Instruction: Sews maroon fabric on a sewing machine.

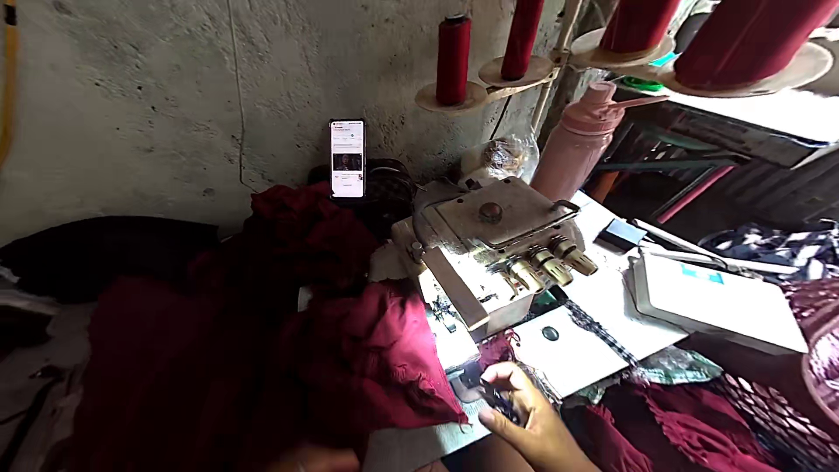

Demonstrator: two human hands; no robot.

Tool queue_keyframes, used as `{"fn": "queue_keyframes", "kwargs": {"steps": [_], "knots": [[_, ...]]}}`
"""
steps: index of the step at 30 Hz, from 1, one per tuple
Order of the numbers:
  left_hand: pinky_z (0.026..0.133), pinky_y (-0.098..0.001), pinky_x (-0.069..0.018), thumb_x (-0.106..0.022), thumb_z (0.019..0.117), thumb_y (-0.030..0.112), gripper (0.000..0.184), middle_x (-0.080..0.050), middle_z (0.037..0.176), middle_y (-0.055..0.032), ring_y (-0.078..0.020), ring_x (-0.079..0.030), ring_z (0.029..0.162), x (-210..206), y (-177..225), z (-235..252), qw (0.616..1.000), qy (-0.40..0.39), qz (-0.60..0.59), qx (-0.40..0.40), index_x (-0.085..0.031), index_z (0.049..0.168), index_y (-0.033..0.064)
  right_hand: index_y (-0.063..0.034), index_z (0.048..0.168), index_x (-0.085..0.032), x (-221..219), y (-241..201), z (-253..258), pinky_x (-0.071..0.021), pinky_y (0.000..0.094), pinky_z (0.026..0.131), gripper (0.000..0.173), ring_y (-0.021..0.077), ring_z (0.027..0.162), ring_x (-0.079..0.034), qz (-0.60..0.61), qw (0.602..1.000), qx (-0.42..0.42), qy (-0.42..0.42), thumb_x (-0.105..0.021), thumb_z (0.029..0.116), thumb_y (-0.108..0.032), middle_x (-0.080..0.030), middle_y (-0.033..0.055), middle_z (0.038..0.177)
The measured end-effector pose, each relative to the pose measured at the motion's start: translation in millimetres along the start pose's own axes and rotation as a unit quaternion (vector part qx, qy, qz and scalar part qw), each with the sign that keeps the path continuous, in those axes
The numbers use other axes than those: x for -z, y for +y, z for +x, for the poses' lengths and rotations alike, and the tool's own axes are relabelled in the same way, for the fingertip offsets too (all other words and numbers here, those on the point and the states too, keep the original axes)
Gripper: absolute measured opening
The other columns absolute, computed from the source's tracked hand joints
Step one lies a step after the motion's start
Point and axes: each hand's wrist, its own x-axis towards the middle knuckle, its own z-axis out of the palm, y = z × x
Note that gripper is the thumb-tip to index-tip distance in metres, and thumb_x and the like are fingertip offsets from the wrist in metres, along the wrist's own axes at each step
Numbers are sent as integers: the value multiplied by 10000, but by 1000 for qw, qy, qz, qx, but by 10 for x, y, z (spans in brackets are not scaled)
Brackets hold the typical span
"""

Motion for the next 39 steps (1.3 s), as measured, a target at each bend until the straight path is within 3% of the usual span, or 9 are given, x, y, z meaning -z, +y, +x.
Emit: {"fn": "queue_keyframes", "kwargs": {"steps": [4, 8, 12, 15, 18, 22, 30, 37, 39], "knots": [[1006, -630, -443, -547, 936, 188, 381, -629, 1366, -177, -413, -568, 1274, 191, -265, 572, 917, 179, 351, -70, -705, 1271, 101, -156, 1280, -461, -393, -12, -240, -390, 138, 473, 591, -70, 531, -436, 272, 931, -232, -75, -804, 856, -385, -533, -174, 737], [994, -674, -407, -690, 906, 164, 233, -687, 1254, -128, -401, -610, 1213, 179, -407, 954, 905, 109, 409, -42, -744, 1126, 111, -154, 955, -657, -726, -213, -88, -320, 163, 409, 10, -30, 412, -364, 325, 903, -278, -28, -660, 957, -145, -470, -110, 523], [994, -657, -459, -698, 925, 145, 536, -609, 1383, -202, -452, -587, 1233, 275, -217, 1003, 929, -12, 370, 5, -553, 1431, 44, -3, 913, -674, -541, -442, -194, -491, 153, 789, 126, -54, 865, -561, 130, 989, 35, -58, -739, 907, -111, -619, -33, 917], [979, -683, -439, -808, 844, 225, 535, -656, 1285, -237, -486, -591, 1198, 76, -138, 966, 928, -115, 352, 46, -655, 1311, 15, -96, 937, -633, -272, -633, -139, -462, 108, 929, 172, -86, 1078, -525, -4, 981, 189, -50, -747, 935, -225, -564, -17, 1161], [831, -620, -535, -646, 957, 163, 215, -731, 976, -211, -429, -706, 955, -105, -124, 847, 911, -71, 405, -18, -727, 1025, -24, -88, 989, -626, -47, -831, -29, -486, 108, 901, 145, -66, 1054, -567, -40, 975, 213, -58, -707, 969, -206, -613, -13, 1116], [595, -552, -551, -506, 1012, 127, 269, -674, 784, -201, -355, -680, 670, 596, 472, 906, 884, 216, 408, -71, -641, 1137, -70, -112, 1013, -609, 72, -1044, 95, -531, 109, 636, 112, -77, 704, -608, -66, 973, 221, -19, -681, 995, -196, -663, -56, 844], [817, -723, -434, -395, 1089, 220, 399, -642, 1081, -356, -571, -617, 1032, 1284, 2238, 1194, 747, 370, 547, -72, -502, 1324, -84, -128, 1172, -484, -680, -1135, 598, -567, 133, 766, 271, -3, 910, -670, -104, 895, 420, 110, -674, 980, -156, -661, 6, 1059], [742, -743, -440, -417, 1067, 129, 335, -627, 1059, -394, -633, -606, 1008, 988, 2654, 1370, 682, 356, 638, -35, -541, 1281, -97, -101, 1165, -654, -985, -1254, 332, -514, 131, 884, 208, 26, 1001, -618, 26, 912, 410, 7, -482, 1050, -122, -621, 46, 1066], [733, -717, -446, -425, 1050, 92, 342, -642, 1040, -365, -602, -622, 996, 914, 2644, 1402, 686, 351, 636, -29, -538, 1327, -73, -91, 1192, -659, -998, -1311, 268, -516, 144, 895, 335, 31, 1065, -611, 14, 921, 388, 3, -493, 1073, -358, -624, 68, 1136]]}}
